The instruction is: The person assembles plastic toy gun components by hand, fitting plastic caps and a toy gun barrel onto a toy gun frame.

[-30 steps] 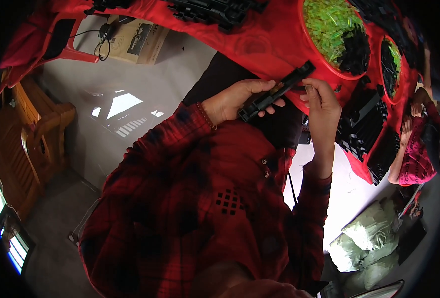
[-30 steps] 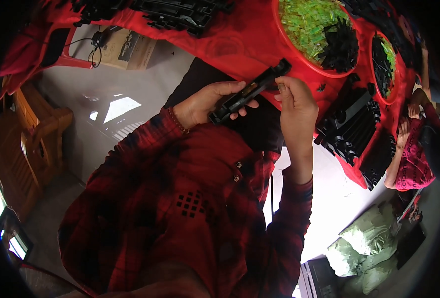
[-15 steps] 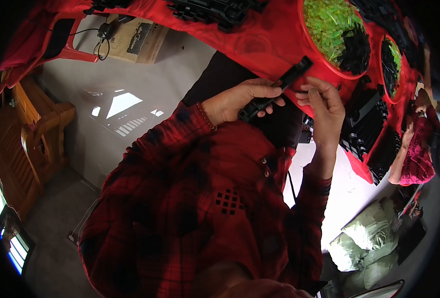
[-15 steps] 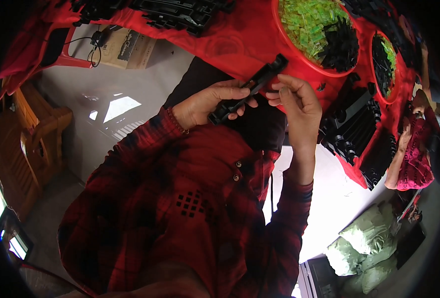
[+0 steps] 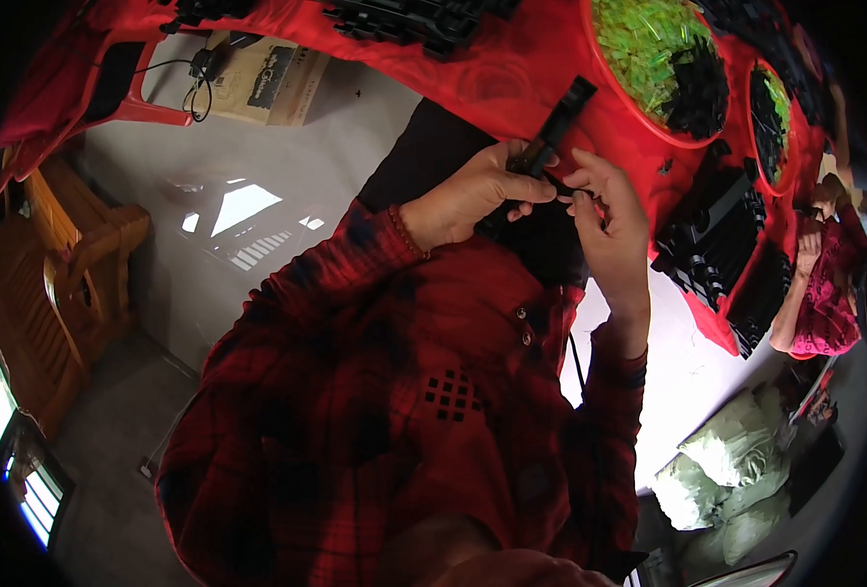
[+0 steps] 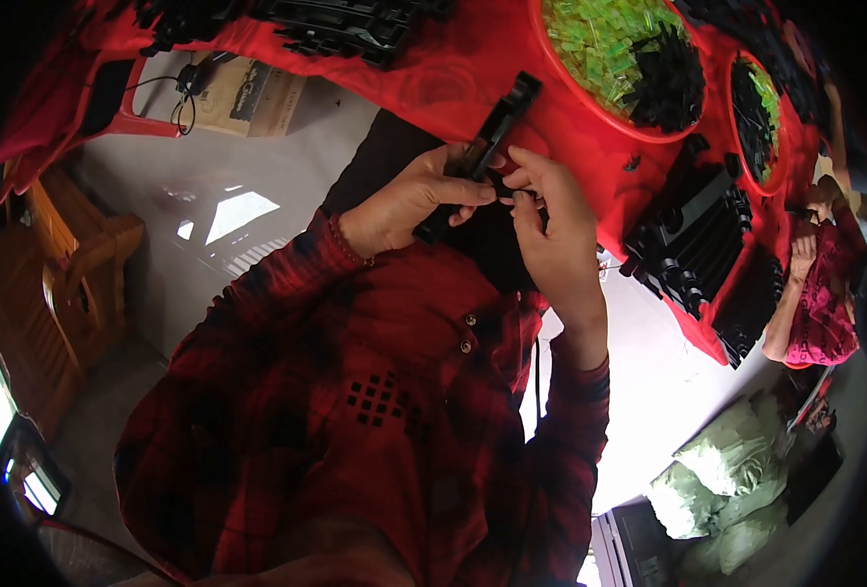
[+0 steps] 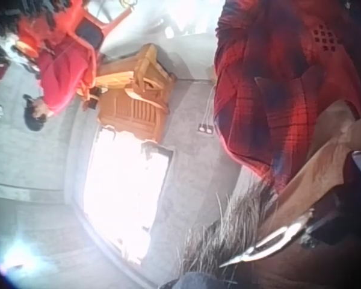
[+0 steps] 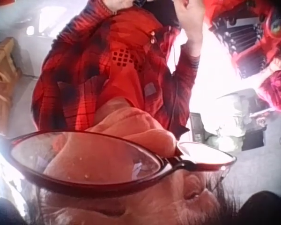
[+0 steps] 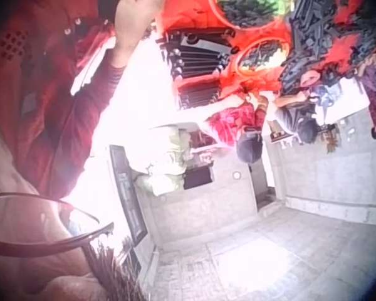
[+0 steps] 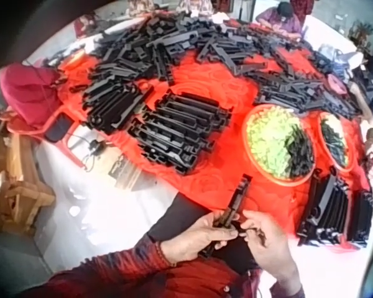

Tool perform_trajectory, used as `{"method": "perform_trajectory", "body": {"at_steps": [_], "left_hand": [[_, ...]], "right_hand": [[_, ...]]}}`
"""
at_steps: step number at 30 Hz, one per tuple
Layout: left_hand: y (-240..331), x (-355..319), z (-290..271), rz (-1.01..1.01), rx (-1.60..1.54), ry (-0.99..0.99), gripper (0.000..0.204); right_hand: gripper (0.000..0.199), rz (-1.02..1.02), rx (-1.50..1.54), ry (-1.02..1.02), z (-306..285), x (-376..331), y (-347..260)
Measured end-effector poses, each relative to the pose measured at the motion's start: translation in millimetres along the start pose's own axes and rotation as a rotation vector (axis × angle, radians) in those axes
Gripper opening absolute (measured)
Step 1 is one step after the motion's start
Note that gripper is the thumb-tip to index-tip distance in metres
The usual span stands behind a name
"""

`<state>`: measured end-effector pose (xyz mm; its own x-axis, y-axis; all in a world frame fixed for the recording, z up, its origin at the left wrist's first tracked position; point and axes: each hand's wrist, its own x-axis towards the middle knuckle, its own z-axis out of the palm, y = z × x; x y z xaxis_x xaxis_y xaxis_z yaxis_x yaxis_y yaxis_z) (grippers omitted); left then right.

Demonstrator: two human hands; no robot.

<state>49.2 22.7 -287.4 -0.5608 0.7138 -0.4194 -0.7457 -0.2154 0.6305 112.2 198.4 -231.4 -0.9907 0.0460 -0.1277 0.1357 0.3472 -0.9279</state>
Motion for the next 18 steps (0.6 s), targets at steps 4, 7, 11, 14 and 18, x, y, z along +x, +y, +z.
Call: {"method": "perform_trajectory", "body": {"at_steps": [4, 7, 11, 14, 18], "left_hand": [[0, 0, 2, 0.02, 0.015, 0.043, 0.048], [-3, 1, 2, 0.057, 0.023, 0.061, 0.05], [-2, -1, 3, 0.078, 0.025, 0.074, 0.054], [-4, 0, 3, 0.104, 0.118, 0.019, 0.048], [-5, 6, -7, 0.057, -0.016, -0.09, 0.049]], "right_hand": [[0.034, 0.013, -0.015, 0.153, 8, -1, -1], [0.027, 0.112, -0.024, 0.24, 3, -1, 13], [0.019, 0.298, 0.225, 0.152, 1, -3, 12], [0.014, 0.193, 0.271, 0.206, 3, -1, 13], [0.011, 0.113, 0.144, 0.315, -1, 4, 3]]}}
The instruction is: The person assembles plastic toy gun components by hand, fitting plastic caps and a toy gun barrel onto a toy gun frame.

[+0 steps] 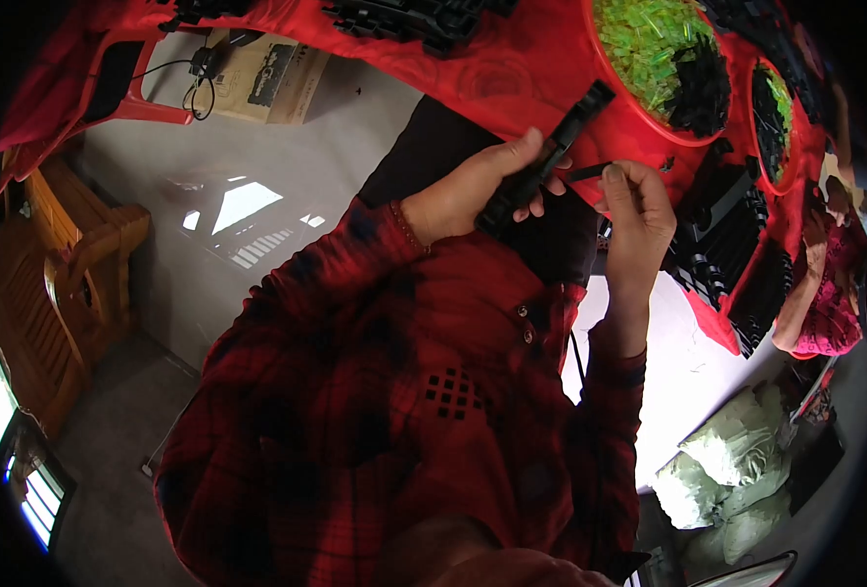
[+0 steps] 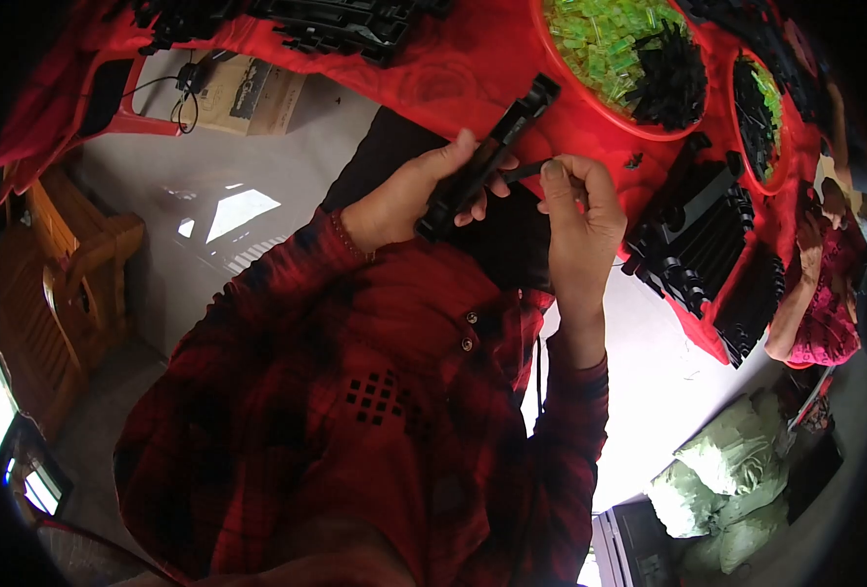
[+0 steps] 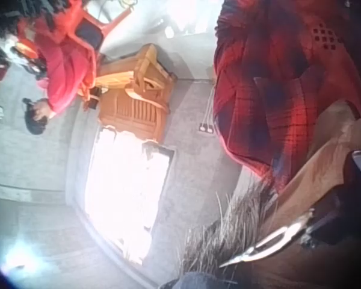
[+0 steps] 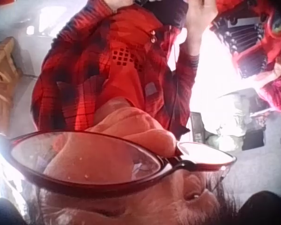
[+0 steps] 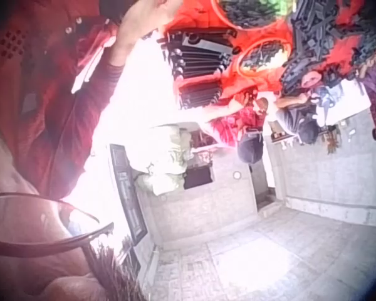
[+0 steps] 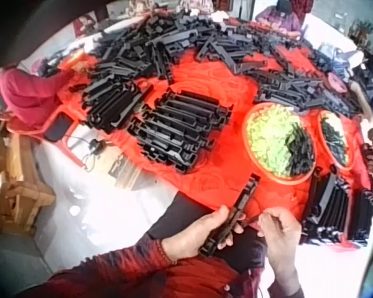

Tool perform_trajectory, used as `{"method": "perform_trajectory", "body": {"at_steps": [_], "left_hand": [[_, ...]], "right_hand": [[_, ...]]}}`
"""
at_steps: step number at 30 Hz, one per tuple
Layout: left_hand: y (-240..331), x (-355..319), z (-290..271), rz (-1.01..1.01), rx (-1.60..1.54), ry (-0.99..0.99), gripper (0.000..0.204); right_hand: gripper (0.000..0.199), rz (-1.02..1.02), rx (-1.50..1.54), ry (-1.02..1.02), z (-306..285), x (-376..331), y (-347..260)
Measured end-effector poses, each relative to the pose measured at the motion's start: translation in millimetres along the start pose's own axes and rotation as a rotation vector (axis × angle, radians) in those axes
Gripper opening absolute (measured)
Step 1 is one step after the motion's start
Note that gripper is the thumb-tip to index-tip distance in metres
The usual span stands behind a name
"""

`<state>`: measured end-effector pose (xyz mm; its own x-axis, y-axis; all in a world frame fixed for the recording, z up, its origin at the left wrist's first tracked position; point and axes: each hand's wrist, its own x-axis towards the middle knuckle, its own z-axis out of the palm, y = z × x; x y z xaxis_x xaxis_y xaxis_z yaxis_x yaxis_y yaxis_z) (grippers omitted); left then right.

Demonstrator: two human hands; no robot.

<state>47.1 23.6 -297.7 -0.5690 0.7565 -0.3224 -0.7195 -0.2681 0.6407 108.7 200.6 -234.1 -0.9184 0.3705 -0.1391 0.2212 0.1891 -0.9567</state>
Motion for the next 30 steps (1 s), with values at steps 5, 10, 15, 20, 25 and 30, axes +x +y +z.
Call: {"method": "perform_trajectory", "body": {"at_steps": [5, 10, 15, 20, 25, 30], "left_hand": [[-8, 6, -13, -0.185, -0.122, 0.009, 0.065], [-6, 5, -11, -0.229, -0.111, 0.052, 0.062], [-8, 5, -14, -0.231, -0.134, 0.061, 0.062], [-6, 5, -12, -0.226, -0.136, 0.045, 0.063], [-7, 5, -14, -0.236, -0.12, 0.019, 0.064], [-14, 8, -20, -0.222, -0.151, -0.029, 0.064]], "right_hand": [[0.005, -0.388, -0.256, 0.028, 12, 13, -1], [0.006, -0.334, -0.307, 0.021, 25, 15, 11], [0.006, -0.531, -0.633, 0.097, 30, 17, 11], [0.006, -0.535, -0.661, 0.095, 31, 18, 12], [0.007, -0.56, -0.742, 0.069, 32, 17, 9], [0.004, -0.648, -0.835, 0.133, 38, 18, 11]]}}
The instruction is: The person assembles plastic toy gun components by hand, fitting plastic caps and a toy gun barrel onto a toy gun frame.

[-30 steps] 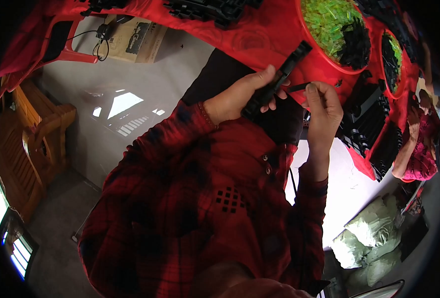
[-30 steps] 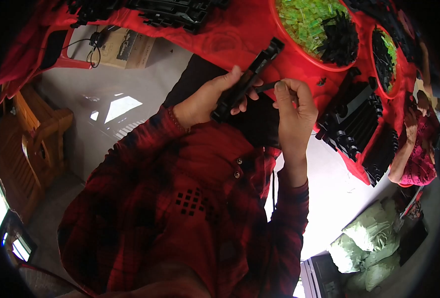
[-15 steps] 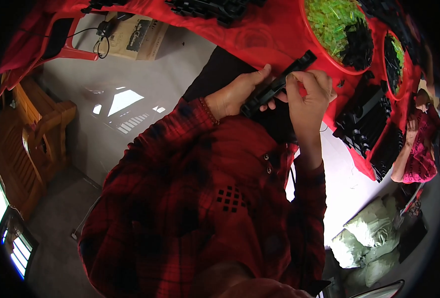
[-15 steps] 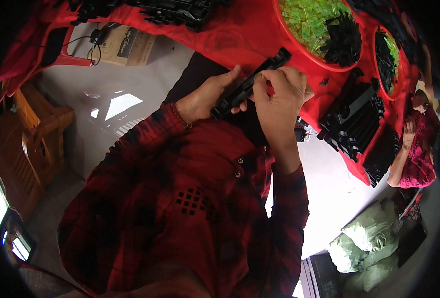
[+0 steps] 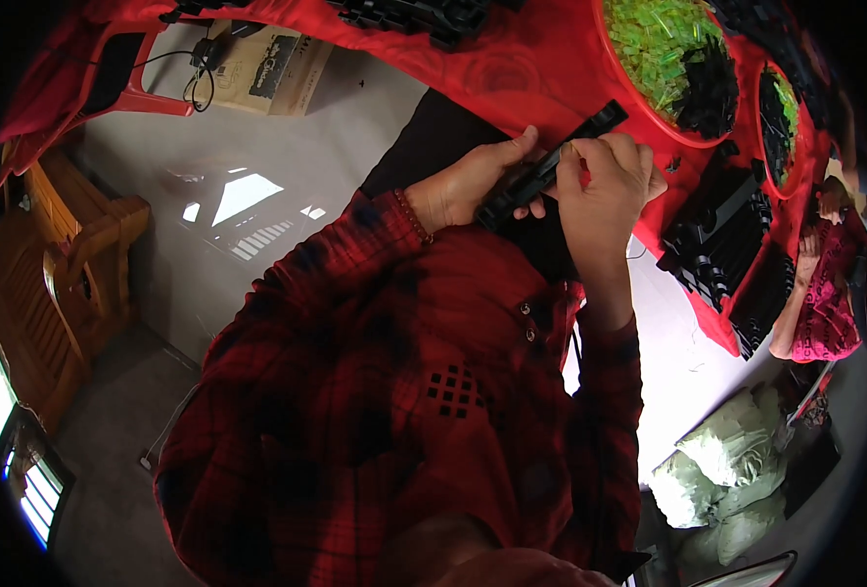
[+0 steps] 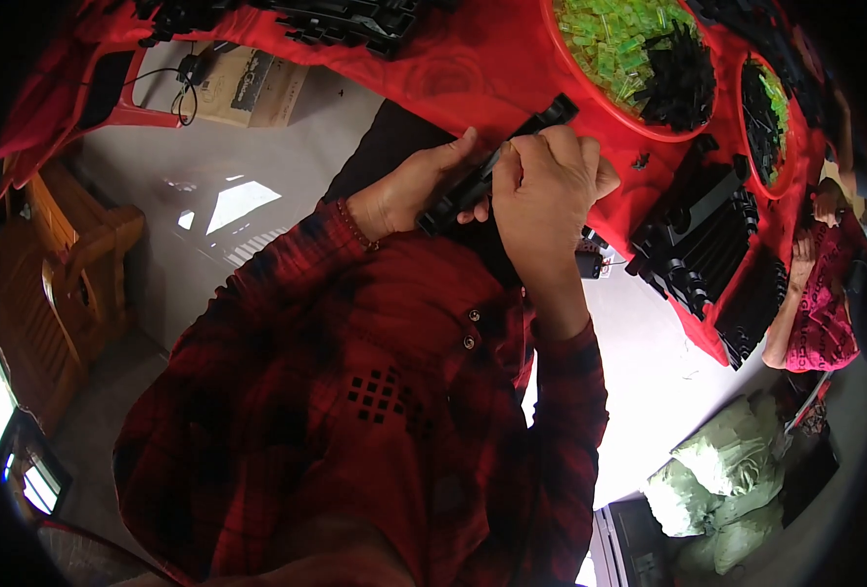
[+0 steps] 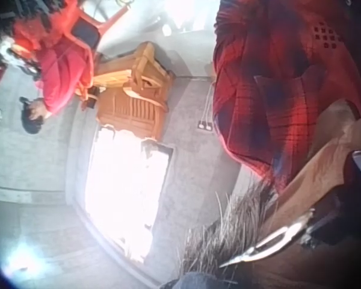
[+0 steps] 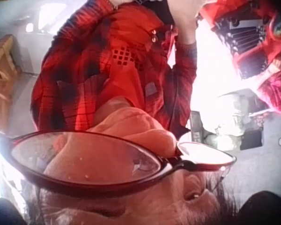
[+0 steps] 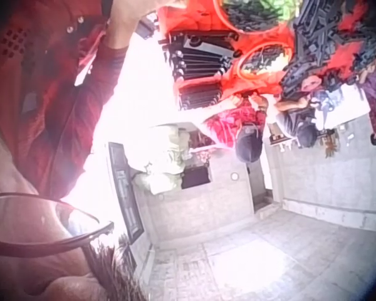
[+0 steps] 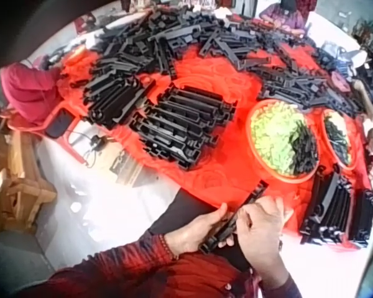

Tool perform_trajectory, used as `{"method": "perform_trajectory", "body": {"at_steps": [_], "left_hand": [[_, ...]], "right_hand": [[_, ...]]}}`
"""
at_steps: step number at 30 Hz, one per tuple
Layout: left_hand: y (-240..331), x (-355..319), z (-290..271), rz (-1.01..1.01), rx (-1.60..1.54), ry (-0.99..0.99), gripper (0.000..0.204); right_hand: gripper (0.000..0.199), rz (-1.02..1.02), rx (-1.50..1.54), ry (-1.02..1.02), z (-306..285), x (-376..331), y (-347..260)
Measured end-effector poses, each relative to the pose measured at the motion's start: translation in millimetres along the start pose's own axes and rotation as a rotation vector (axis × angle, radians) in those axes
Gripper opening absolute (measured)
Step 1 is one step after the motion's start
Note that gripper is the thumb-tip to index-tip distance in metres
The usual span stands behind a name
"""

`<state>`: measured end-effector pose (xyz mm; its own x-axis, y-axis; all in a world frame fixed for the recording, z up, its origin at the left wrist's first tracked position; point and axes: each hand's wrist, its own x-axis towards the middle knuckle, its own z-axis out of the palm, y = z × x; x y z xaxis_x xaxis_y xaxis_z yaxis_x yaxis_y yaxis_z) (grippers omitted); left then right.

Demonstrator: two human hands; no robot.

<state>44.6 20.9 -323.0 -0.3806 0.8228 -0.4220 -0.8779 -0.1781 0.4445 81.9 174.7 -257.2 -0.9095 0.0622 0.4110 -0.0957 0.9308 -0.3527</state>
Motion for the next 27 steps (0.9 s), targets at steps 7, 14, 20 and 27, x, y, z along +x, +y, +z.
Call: {"method": "perform_trajectory", "body": {"at_steps": [7, 14, 20, 27], "left_hand": [[-3, 1, -8, -0.018, -0.119, -0.056, 0.053], [1, -7, -1, 0.047, -0.195, -0.113, 0.039], [8, -14, 9, 0.026, -0.064, 0.007, 0.045], [11, -21, 9, 0.031, 0.049, -0.042, 0.048]], "right_hand": [[0.004, -0.014, -0.078, -0.053, -1, 1, -5], [0.005, 0.044, -0.048, -0.019, 0, -5, 0], [0.006, 0.106, -0.071, 0.015, 2, -12, 1], [0.007, 0.232, 0.032, -0.003, -2, -15, 3]]}}
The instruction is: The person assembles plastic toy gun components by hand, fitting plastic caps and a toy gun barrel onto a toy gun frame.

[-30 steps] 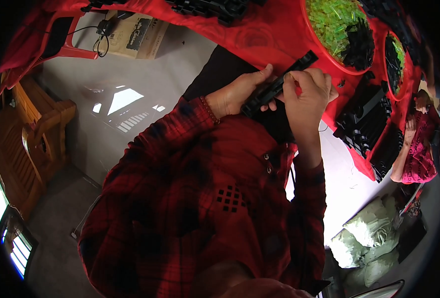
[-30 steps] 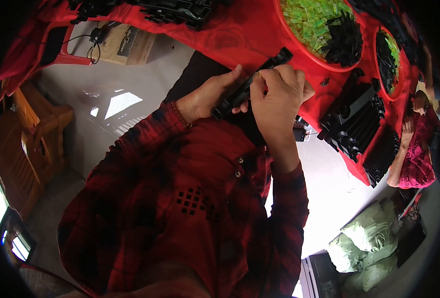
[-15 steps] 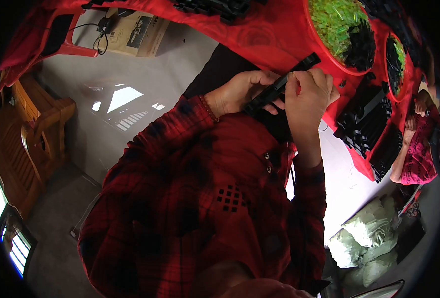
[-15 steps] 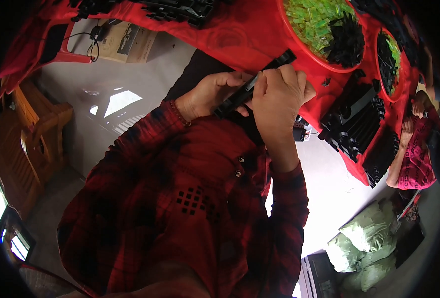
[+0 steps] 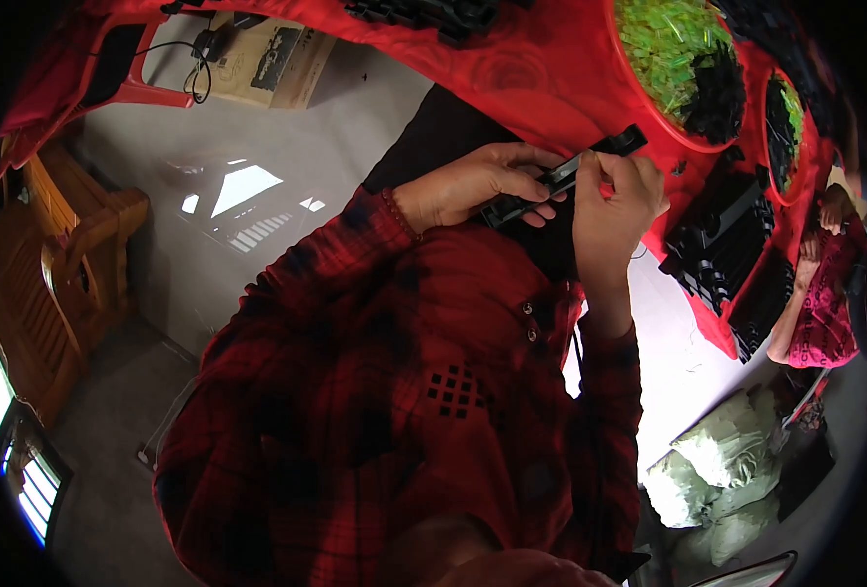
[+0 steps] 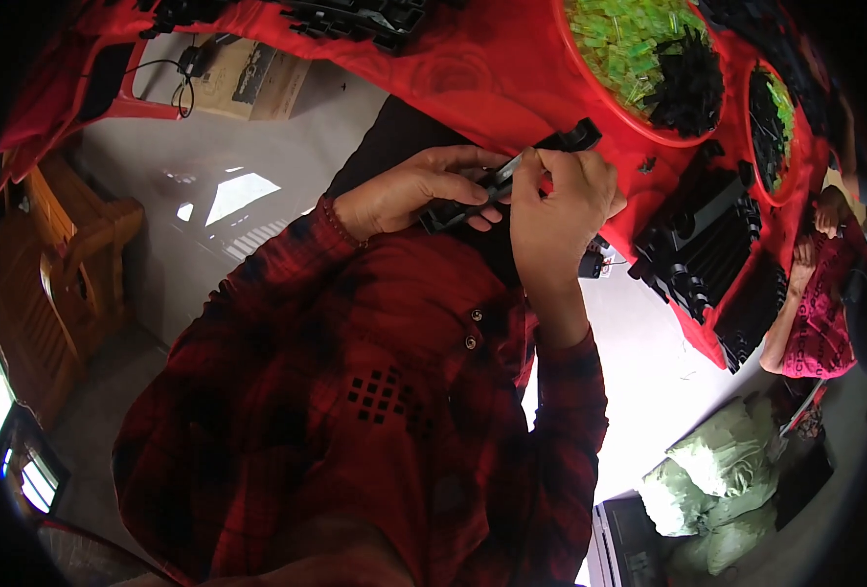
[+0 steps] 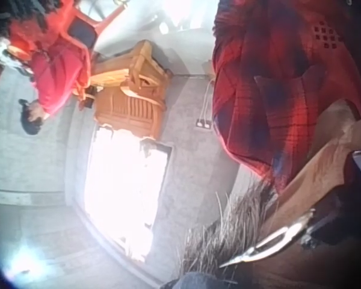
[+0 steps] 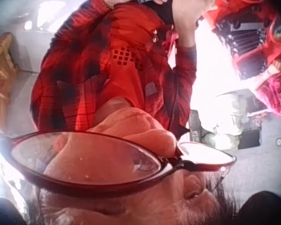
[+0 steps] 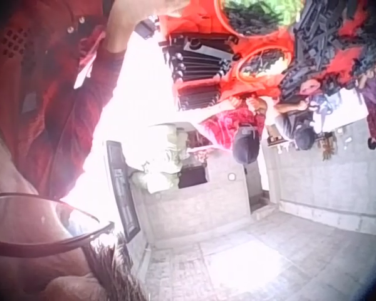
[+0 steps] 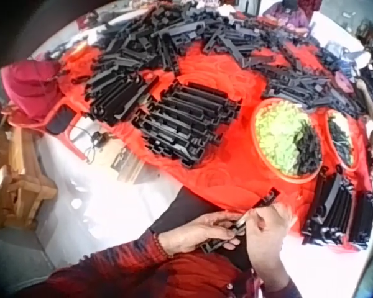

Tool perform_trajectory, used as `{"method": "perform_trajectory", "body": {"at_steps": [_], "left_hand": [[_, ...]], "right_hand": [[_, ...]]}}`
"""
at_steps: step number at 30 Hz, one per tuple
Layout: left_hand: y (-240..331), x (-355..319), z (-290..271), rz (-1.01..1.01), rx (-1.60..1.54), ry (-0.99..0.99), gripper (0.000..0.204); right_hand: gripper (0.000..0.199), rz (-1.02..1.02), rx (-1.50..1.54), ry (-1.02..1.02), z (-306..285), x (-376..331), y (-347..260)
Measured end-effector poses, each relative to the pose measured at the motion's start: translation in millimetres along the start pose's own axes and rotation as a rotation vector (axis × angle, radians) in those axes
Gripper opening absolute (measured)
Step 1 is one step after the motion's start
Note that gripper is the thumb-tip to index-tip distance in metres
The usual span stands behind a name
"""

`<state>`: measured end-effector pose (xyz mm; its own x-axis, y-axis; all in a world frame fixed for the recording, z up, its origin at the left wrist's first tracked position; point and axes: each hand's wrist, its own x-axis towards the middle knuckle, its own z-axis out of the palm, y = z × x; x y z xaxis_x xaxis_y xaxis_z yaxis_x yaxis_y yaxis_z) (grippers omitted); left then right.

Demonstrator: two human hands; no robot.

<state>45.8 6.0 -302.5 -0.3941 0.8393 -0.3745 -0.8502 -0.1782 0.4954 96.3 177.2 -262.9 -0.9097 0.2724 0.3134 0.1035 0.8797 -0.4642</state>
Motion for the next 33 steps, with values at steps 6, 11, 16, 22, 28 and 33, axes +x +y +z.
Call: {"method": "perform_trajectory", "body": {"at_steps": [6, 11, 16, 22, 28, 33], "left_hand": [[-5, 4, -3, 0.025, -0.003, 0.008, 0.046], [-4, 5, -3, 0.015, -0.001, 0.014, 0.043], [-7, 5, -5, 0.021, -0.023, 0.011, 0.043], [-10, 6, -5, 0.048, -0.01, 0.026, 0.041], [-14, 9, -2, 0.054, 0.008, 0.059, 0.041], [-19, 11, -3, 0.05, -0.027, 0.057, 0.042]], "right_hand": [[0.007, -0.022, 0.063, 0.062, 1, -2, 1], [0.008, -0.069, 0.039, 0.07, 5, -1, 3], [0.009, -0.114, 0.01, 0.086, 7, -1, 3], [0.009, -0.143, -0.057, 0.087, 8, -3, 3], [0.009, -0.112, -0.05, 0.091, 10, -12, 4], [0.008, -0.152, -0.064, 0.148, 11, -17, 6]]}}
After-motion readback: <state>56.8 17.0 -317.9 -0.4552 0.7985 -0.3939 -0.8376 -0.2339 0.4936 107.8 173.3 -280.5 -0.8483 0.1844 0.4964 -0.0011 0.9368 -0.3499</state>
